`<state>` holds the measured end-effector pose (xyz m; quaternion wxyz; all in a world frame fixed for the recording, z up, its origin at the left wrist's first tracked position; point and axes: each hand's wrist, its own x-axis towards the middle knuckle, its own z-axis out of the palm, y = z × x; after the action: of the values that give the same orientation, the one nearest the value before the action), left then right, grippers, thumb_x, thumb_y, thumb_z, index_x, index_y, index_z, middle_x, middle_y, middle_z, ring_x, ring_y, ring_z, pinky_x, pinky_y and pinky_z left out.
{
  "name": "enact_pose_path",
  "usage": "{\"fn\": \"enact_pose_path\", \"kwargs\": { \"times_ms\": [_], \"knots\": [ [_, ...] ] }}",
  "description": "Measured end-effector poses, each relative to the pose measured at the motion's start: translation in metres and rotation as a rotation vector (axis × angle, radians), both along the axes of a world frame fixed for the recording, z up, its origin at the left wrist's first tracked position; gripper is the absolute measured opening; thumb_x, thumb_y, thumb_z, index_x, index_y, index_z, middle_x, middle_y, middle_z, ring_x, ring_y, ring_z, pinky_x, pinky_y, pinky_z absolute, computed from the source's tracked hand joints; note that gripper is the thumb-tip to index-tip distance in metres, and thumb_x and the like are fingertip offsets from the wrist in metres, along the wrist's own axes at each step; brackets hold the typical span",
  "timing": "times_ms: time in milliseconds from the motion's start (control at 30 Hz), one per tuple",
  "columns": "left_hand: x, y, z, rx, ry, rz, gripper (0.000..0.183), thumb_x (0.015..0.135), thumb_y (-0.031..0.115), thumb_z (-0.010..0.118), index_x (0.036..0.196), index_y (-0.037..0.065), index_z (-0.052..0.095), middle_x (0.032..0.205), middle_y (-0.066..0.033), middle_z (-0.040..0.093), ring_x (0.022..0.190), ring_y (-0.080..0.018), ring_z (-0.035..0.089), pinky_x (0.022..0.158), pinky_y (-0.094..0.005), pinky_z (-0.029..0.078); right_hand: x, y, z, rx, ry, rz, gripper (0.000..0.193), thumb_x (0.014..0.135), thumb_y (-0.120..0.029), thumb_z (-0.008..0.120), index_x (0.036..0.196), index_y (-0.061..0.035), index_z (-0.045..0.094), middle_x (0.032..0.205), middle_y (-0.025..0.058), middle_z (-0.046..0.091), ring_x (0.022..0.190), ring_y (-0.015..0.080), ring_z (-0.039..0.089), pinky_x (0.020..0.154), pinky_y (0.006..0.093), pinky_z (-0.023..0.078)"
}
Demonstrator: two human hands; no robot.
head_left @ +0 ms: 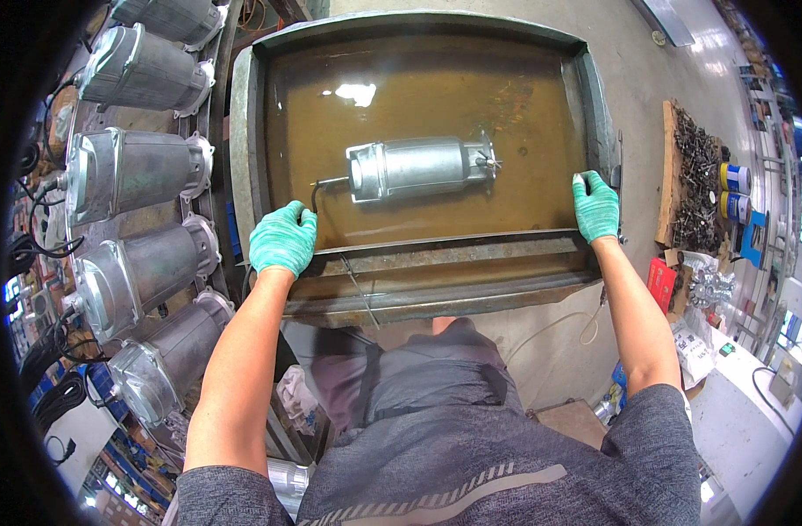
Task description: The person tests industrial pump units for leaks by submerging them in a water tank, rotating them to check for air bubbles, and then placing them back onto a staging area.
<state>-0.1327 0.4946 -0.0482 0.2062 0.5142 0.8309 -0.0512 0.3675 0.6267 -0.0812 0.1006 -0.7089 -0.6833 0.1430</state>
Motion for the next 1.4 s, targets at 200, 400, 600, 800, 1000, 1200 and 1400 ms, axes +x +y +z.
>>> {"fn": "enact_pose_path", "kwargs": {
  "times_ms": [200,400,600,800,1000,1200,1400],
  "knots": [
    [-0.0003,-0.0006,-0.0002,-0.013,-0.001,0.014,0.03,0.097,0.039,0.057,0.101,0.015,0.073,0.101,-0.0142,0.075,0.097,-0.0383,0.07,0.087,-0.0476,0.055,-0.0014,0.0003,0.0011,-0.011,0.001,-0.003,0.028,0.101,-0.033,0.06,0.099,-0.0068,0.069,0.09,0.0216,0.072,0.086,0.0422,0.069,0.078,0.0478,0.053],
    [-0.0001,-0.0002,-0.0007,-0.007,0.008,0.007,0.03,0.097,0.04,0.057,0.101,0.015,0.074,0.101,-0.0142,0.075,0.096,-0.0383,0.07,0.087,-0.0477,0.055,-0.0025,-0.0003,0.0027,-0.011,0.005,-0.008,0.028,0.101,-0.033,0.06,0.099,-0.0066,0.069,0.091,0.0214,0.072,0.086,0.0422,0.069,0.078,0.0475,0.053],
    [-0.0003,-0.0006,0.0001,-0.003,0.002,0.005,0.029,0.097,0.039,0.057,0.101,0.015,0.073,0.101,-0.0146,0.074,0.096,-0.0384,0.07,0.087,-0.0477,0.055,-0.0011,0.0006,0.001,-0.015,0.005,-0.007,0.028,0.101,-0.034,0.06,0.098,-0.0066,0.069,0.09,0.022,0.071,0.087,0.0428,0.068,0.078,0.0482,0.053],
    [-0.0004,-0.0005,-0.0003,0.003,0.0,0.009,0.029,0.097,0.039,0.057,0.101,0.015,0.073,0.1,-0.0147,0.074,0.096,-0.0387,0.07,0.086,-0.0477,0.055,0.0002,0.0007,-0.0006,-0.004,0.012,-0.003,0.028,0.101,-0.033,0.06,0.098,-0.0067,0.069,0.091,0.0222,0.071,0.087,0.0432,0.068,0.077,0.0485,0.053],
    [-0.0004,-0.0003,0.0,0.003,-0.004,0.006,0.029,0.097,0.039,0.057,0.102,0.015,0.073,0.1,-0.0148,0.074,0.096,-0.0388,0.07,0.087,-0.0476,0.055,-0.0013,0.0004,0.0017,-0.016,0.016,-0.009,0.028,0.101,-0.033,0.06,0.098,-0.0067,0.069,0.09,0.0222,0.071,0.086,0.0433,0.068,0.077,0.0483,0.053],
    [-0.0001,-0.0001,0.0009,-0.004,-0.006,0.009,0.028,0.098,0.038,0.058,0.102,0.015,0.073,0.101,-0.0149,0.074,0.096,-0.0388,0.07,0.087,-0.0475,0.055,-0.0016,0.0003,0.0007,-0.012,0.008,-0.015,0.028,0.101,-0.033,0.06,0.098,-0.0067,0.069,0.089,0.022,0.071,0.085,0.0428,0.068,0.077,0.0477,0.053],
    [0.0006,-0.0001,0.0009,-0.009,-0.001,0.015,0.028,0.097,0.039,0.058,0.103,0.016,0.074,0.101,-0.0151,0.074,0.096,-0.0389,0.07,0.087,-0.0474,0.055,-0.0018,0.0004,0.0024,-0.032,-0.005,-0.017,0.028,0.101,-0.034,0.06,0.1,-0.0066,0.069,0.089,0.0215,0.071,0.085,0.0425,0.068,0.077,0.0474,0.053]
  ]
}}
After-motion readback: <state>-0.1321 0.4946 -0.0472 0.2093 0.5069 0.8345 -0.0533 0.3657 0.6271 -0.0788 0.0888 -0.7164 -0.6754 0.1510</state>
